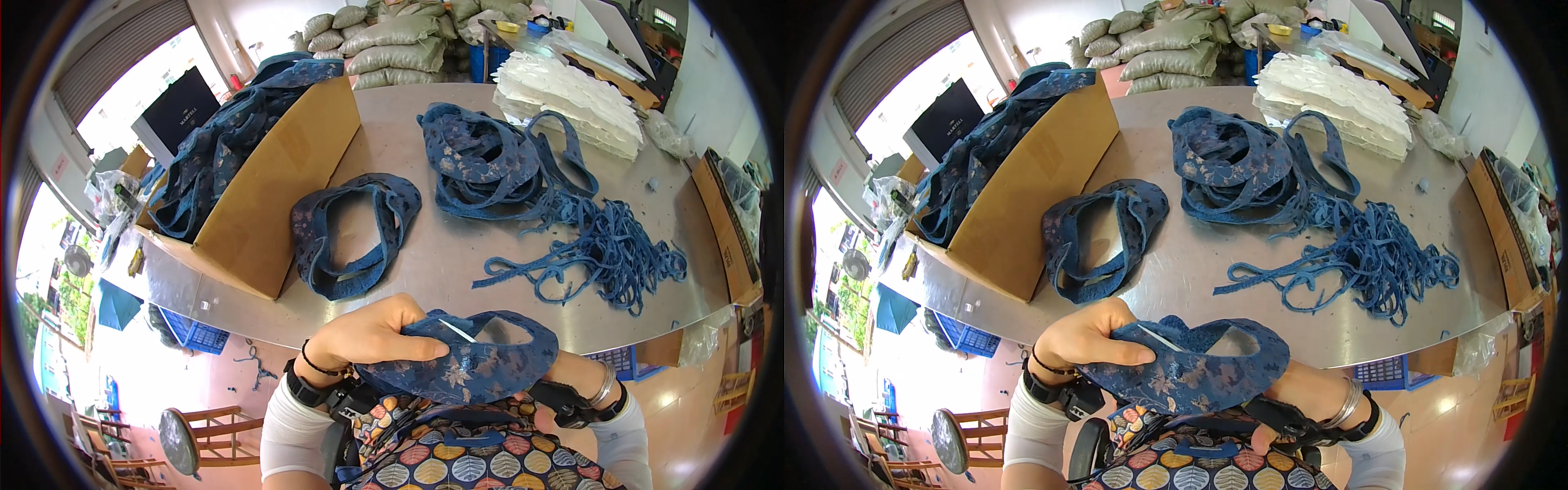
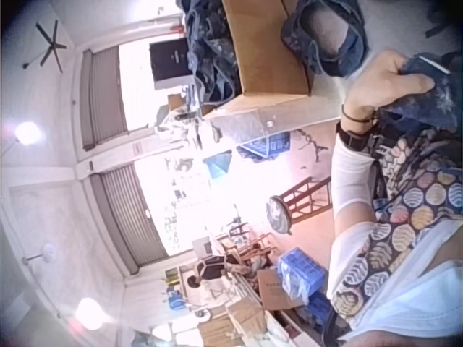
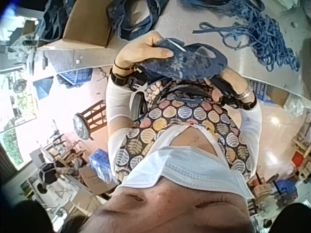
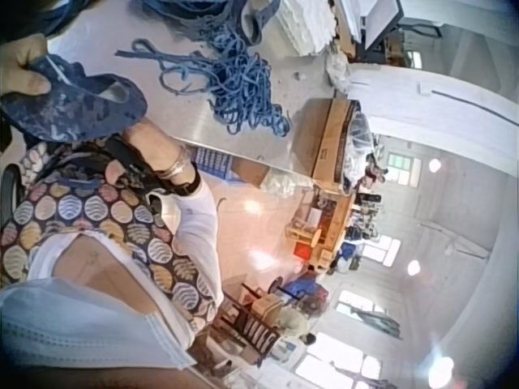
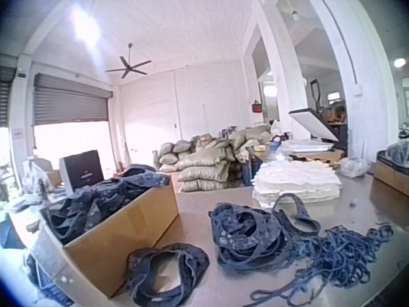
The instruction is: Trimming excess fabric from blue patterned shoe upper components using scissors.
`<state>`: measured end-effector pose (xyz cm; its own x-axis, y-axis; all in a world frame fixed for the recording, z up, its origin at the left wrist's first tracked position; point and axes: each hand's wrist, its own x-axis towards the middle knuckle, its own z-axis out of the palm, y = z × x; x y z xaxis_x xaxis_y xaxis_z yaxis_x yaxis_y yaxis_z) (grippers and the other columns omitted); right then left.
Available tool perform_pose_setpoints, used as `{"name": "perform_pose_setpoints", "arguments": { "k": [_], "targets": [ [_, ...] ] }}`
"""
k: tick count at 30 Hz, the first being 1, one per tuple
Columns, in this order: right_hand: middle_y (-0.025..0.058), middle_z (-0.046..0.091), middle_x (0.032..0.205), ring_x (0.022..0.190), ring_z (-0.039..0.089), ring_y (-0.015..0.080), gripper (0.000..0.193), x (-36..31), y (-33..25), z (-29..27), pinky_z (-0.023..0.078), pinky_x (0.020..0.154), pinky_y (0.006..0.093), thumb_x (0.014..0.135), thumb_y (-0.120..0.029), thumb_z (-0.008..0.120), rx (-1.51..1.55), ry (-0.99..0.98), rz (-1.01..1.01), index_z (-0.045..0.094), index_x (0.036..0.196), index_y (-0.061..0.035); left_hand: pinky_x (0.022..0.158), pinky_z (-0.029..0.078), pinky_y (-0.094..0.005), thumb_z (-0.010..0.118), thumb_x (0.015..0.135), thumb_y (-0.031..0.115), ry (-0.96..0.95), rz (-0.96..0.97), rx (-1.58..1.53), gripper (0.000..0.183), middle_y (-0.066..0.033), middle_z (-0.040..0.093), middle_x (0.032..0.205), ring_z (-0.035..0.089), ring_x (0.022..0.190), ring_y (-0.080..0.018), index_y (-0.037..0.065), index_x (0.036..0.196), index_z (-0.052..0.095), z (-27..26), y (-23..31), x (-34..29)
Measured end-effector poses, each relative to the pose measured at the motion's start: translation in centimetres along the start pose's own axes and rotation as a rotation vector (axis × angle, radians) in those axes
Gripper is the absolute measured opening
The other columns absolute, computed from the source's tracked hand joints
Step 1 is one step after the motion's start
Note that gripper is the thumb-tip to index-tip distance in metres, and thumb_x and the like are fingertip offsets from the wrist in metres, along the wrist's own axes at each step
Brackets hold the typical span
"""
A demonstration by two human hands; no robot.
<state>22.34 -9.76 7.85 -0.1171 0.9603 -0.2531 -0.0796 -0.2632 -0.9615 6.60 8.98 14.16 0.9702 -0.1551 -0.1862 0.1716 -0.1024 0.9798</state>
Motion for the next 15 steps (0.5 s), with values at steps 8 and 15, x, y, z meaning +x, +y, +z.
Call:
{"name": "perform_pose_setpoints", "arguments": {
  "k": [8,15],
  "targets": [
    [0.0096,0.054,0.107,0.098,0.052,0.0214,0.035,-0.8,2.0,-0.8,0.044,0.08,0.0272,0.08,-0.02,0.059,-0.041,0.013,0.028,0.052,0.111,-0.0054,0.042,0.025,-0.0217,0.061,0.081,0.024,-0.066,-0.048,0.003,0.031,0.0059,0.042,0.05,0.033,0.047,-0.0025,-0.001,0.063,0.058,0.3,-0.5,0.8],
    [0.0097,0.053,0.105,0.099,0.05,0.0258,0.031,-1.2,-2.7,1.3,0.042,0.084,0.0323,0.076,-0.014,0.062,-0.329,-0.007,0.111,0.055,0.106,-0.0083,0.044,0.026,-0.0221,0.06,0.081,0.022,-0.086,-0.02,-0.03,0.029,0.0066,0.044,0.054,0.034,0.05,-0.0026,0.0,0.064,0.058,0.3,-0.9,0.9]
  ]
}}
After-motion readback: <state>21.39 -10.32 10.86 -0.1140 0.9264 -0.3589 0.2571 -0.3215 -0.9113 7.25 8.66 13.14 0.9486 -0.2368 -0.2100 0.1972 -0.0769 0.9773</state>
